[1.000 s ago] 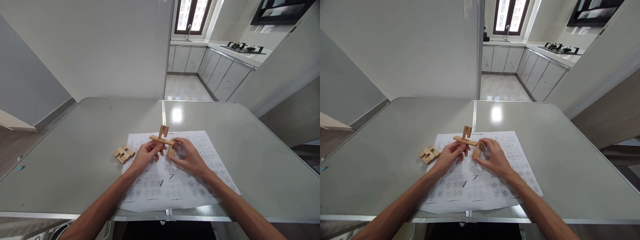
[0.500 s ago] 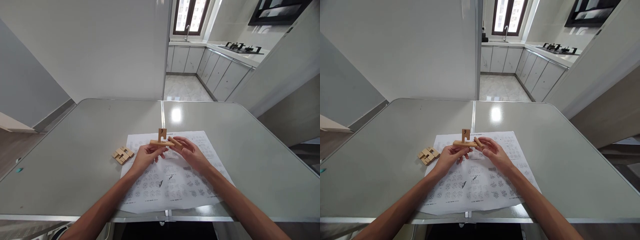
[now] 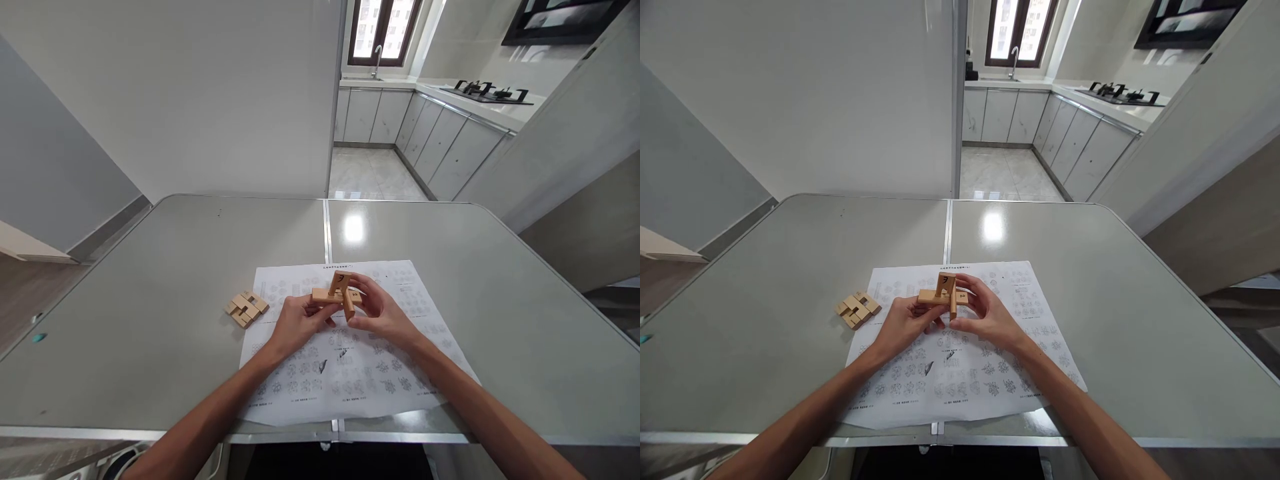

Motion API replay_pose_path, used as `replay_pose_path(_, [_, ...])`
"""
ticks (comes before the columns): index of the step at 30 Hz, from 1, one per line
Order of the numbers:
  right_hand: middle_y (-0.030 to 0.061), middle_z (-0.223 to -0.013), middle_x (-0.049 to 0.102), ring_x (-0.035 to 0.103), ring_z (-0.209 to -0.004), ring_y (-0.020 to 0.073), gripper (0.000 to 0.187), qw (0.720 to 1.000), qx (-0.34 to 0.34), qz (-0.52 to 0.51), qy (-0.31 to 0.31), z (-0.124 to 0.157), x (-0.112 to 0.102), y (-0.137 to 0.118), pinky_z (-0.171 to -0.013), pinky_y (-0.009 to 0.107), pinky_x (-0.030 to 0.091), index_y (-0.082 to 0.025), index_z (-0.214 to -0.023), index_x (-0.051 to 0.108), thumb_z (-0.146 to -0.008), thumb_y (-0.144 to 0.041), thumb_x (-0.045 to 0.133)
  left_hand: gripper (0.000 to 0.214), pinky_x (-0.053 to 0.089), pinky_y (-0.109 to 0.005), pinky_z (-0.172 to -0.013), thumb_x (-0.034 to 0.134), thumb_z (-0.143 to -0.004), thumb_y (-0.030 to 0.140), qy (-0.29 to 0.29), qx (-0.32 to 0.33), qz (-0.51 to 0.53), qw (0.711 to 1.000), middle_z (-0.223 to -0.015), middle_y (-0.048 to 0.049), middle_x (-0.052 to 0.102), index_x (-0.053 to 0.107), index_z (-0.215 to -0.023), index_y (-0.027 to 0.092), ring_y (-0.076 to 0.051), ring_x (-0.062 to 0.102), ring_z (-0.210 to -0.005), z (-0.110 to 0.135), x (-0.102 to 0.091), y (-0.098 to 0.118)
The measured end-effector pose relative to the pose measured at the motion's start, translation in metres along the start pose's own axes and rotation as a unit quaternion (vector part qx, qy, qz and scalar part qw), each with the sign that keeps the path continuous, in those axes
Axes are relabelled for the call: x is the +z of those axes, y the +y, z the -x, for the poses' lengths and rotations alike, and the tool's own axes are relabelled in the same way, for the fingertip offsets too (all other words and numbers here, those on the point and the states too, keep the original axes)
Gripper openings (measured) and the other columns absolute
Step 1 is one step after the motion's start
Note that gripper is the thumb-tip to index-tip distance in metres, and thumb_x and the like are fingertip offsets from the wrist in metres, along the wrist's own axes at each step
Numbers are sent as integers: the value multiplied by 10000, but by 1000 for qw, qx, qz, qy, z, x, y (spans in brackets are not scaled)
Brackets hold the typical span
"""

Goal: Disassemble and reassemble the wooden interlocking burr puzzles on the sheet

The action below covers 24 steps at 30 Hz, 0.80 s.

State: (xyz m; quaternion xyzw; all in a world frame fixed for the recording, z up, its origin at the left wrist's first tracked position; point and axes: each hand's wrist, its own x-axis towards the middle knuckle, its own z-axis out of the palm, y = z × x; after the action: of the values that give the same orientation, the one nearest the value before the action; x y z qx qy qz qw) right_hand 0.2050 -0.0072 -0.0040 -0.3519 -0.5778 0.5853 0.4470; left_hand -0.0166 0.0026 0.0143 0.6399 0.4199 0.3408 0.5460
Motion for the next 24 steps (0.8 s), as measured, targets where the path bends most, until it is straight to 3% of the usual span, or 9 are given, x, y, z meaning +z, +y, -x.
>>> replay_pose_path(6, [51, -1470, 625, 596, -1384, 339, 755, 1000, 4, 23, -13, 2, 0, 1, -1187, 613, 496, -406, -1449, 579, -779, -344, 922, 356, 531, -253, -655, 530, -1075, 386, -87, 60, -111, 988, -819, -48, 777, 766, -933, 160, -154, 715, -712, 2, 0, -7])
replay_pose_path(17, [72, -1428, 657, 623, -1345, 327, 778, 999, -20, 17, 31, 7, 2, 2, -1153, 588, 529, -386, -1449, 556, -766, -361, 928, 299, 498, -221, -590, 577, -1046, 328, -92, 81, -112, 986, -738, -33, 747, 732, -862, 151, -130, 690, -645, 1, 1, -6])
replay_pose_path(24, [76, -1438, 658, 627, -1347, 330, 734, 999, -19, 20, 28, 5, 2, -3, -1170, 582, 514, -382, -1429, 570, -783, -426, 916, 319, 519, -238, -615, 577, -1063, 377, -95, 64, -102, 988, -779, -43, 764, 780, -945, 162, -144, 717, -684, 2, 2, -6])
